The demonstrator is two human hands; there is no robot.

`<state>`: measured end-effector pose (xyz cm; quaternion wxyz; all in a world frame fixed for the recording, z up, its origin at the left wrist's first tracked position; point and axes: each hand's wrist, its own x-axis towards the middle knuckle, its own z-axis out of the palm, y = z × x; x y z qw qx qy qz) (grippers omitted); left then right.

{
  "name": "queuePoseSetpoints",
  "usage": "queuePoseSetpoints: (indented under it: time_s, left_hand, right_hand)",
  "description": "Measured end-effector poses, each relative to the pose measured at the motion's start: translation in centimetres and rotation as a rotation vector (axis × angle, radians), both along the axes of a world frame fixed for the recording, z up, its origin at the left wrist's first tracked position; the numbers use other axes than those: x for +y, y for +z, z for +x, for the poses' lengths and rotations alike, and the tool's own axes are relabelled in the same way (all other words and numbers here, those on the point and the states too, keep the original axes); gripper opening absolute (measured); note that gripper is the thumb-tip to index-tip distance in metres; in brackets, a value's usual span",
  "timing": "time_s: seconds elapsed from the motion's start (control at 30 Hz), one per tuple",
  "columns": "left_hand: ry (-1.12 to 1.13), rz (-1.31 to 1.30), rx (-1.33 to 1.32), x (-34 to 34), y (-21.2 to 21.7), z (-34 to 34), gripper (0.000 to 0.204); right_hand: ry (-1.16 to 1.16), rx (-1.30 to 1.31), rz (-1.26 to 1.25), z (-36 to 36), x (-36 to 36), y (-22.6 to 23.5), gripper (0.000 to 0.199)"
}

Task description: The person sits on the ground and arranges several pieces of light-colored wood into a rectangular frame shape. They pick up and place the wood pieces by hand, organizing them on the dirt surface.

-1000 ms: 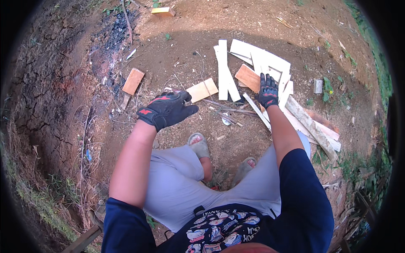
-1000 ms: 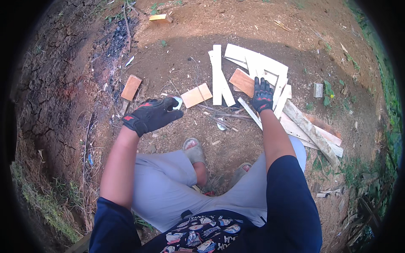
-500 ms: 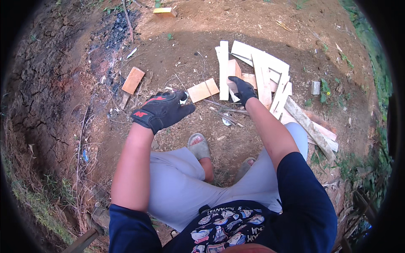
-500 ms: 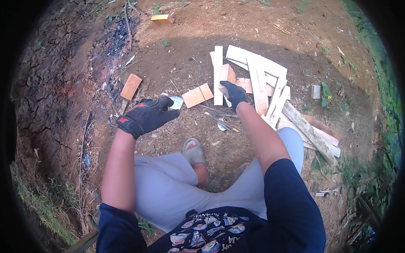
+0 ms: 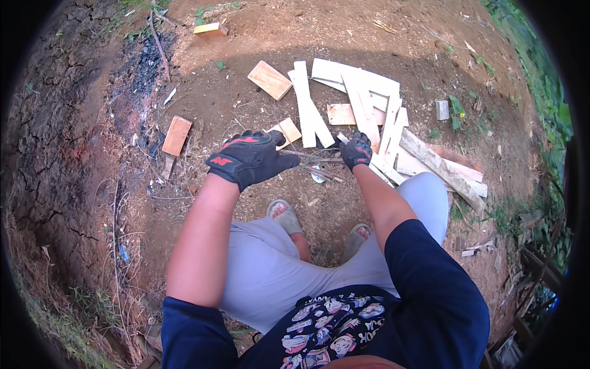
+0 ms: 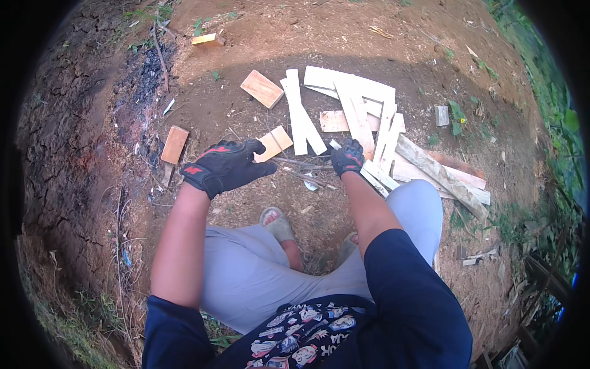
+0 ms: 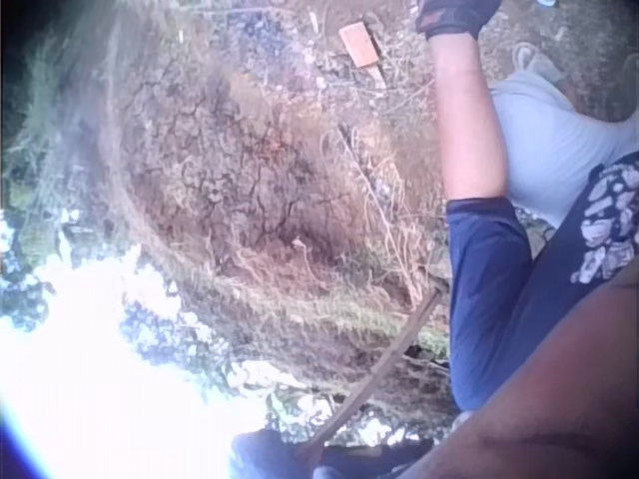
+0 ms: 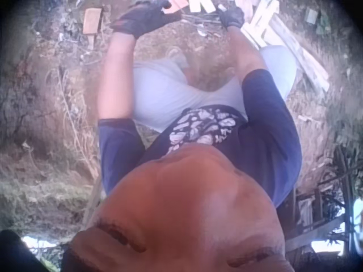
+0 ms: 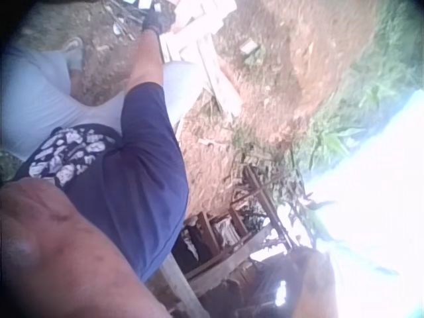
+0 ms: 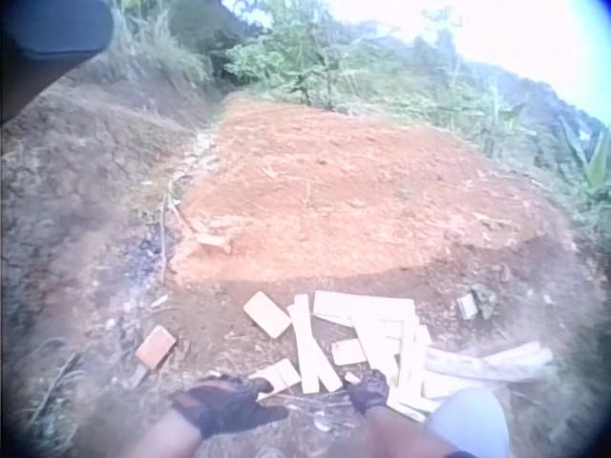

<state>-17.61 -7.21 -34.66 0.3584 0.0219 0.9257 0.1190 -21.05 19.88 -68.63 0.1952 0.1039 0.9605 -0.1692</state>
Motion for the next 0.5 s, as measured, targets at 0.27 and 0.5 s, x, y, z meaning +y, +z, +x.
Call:
queuePoseSetpoints:
  time_s: [0.27,0.5]
  left_hand:
    - [-0.024,0.023,-0.016,-0.4,-0.1,0.5,0.078]
    - [-0.014,0.095,0.012,-1.8,-1.2,1.1,0.076]
  right_hand:
    - [0.061,-0.034,0.063,-10.9,6.7,-0.6,0.116]
    - [-0.087,-0.112,0.043,-9.5,6.8,-4.1,0.117]
